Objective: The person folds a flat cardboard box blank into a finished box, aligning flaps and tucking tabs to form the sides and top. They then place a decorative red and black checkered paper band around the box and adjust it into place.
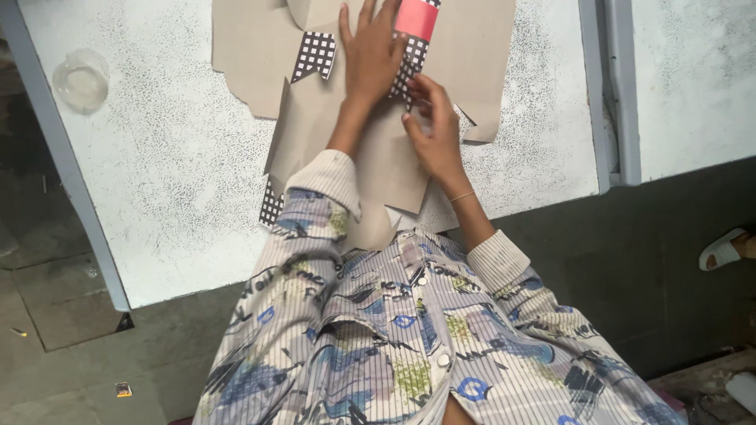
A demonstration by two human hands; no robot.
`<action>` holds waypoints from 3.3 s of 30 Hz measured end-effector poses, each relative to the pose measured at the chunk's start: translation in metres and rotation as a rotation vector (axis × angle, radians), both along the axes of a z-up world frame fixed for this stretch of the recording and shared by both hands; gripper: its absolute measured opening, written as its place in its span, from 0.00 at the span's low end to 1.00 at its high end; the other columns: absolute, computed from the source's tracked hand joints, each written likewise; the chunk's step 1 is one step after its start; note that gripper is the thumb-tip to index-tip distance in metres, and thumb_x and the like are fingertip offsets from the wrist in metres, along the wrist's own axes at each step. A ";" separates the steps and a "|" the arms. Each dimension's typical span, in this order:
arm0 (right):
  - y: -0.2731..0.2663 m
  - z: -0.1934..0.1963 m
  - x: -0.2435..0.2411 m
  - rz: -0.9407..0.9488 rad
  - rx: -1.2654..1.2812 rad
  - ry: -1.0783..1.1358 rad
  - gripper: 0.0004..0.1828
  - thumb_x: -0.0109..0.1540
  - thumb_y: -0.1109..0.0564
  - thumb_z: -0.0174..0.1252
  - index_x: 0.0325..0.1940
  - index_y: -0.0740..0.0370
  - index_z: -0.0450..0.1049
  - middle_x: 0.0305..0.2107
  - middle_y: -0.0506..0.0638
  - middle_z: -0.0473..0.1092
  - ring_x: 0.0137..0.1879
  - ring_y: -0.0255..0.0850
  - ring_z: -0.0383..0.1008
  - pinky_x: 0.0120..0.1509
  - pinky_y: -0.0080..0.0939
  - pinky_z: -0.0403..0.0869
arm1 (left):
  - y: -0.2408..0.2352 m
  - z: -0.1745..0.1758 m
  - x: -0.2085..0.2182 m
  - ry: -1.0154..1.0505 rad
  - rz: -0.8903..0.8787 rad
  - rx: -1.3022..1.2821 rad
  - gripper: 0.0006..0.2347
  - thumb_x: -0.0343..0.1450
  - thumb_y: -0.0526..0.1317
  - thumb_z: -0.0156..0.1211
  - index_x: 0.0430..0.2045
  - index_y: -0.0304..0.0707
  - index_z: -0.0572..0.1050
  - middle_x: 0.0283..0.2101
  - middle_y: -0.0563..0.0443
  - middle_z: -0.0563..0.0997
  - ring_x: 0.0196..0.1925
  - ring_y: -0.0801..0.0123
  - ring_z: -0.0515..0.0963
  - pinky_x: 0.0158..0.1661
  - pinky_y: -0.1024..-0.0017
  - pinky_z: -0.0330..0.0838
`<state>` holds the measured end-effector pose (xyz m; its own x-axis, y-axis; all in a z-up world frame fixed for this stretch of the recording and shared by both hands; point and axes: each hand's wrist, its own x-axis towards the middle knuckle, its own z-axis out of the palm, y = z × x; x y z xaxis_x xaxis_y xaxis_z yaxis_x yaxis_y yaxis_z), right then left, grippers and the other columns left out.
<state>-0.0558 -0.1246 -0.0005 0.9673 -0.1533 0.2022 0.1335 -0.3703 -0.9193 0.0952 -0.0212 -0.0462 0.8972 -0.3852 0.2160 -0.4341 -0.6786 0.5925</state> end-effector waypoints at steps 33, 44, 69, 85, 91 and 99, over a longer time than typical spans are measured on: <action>0.000 0.020 0.039 -0.100 -0.636 -0.025 0.06 0.58 0.67 0.62 0.32 0.64 0.70 0.35 0.55 0.65 0.46 0.52 0.68 0.47 0.51 0.68 | 0.048 0.012 -0.007 -0.114 -0.323 0.149 0.23 0.78 0.44 0.55 0.72 0.56 0.65 0.77 0.36 0.50 0.79 0.45 0.44 0.73 0.41 0.33; 0.010 0.037 0.000 -0.064 -0.621 0.076 0.07 0.54 0.60 0.70 0.31 0.61 0.76 0.39 0.53 0.66 0.49 0.51 0.68 0.52 0.51 0.66 | 0.042 0.010 -0.007 -0.135 -0.299 0.137 0.22 0.77 0.43 0.55 0.70 0.54 0.66 0.77 0.36 0.52 0.78 0.45 0.45 0.71 0.41 0.34; -0.002 0.021 -0.024 0.250 -0.342 0.237 0.19 0.68 0.59 0.51 0.62 0.70 0.70 0.46 0.59 0.68 0.55 0.52 0.69 0.62 0.49 0.67 | 0.041 0.032 -0.056 -0.034 -0.065 0.115 0.23 0.74 0.49 0.59 0.67 0.61 0.68 0.76 0.39 0.48 0.78 0.44 0.44 0.67 0.29 0.30; -0.006 0.005 0.040 -0.300 -0.355 0.203 0.07 0.59 0.57 0.68 0.31 0.61 0.77 0.24 0.49 0.77 0.30 0.39 0.79 0.36 0.40 0.73 | 0.044 0.020 -0.074 -0.084 -0.004 0.162 0.26 0.72 0.57 0.61 0.67 0.63 0.68 0.76 0.48 0.54 0.78 0.56 0.52 0.71 0.36 0.39; -0.007 0.005 0.044 -0.309 -0.520 0.230 0.09 0.58 0.57 0.70 0.30 0.60 0.76 0.26 0.50 0.75 0.33 0.46 0.77 0.38 0.48 0.72 | 0.049 0.029 -0.077 -0.093 -0.046 0.142 0.26 0.73 0.56 0.60 0.68 0.62 0.68 0.77 0.48 0.53 0.78 0.55 0.50 0.71 0.36 0.37; -0.012 0.005 0.045 -0.199 -0.597 0.149 0.13 0.58 0.59 0.69 0.30 0.61 0.69 0.30 0.50 0.68 0.39 0.49 0.71 0.40 0.50 0.68 | 0.062 0.035 -0.086 -0.135 -0.259 0.210 0.23 0.78 0.51 0.53 0.71 0.56 0.65 0.78 0.54 0.51 0.80 0.52 0.43 0.72 0.35 0.30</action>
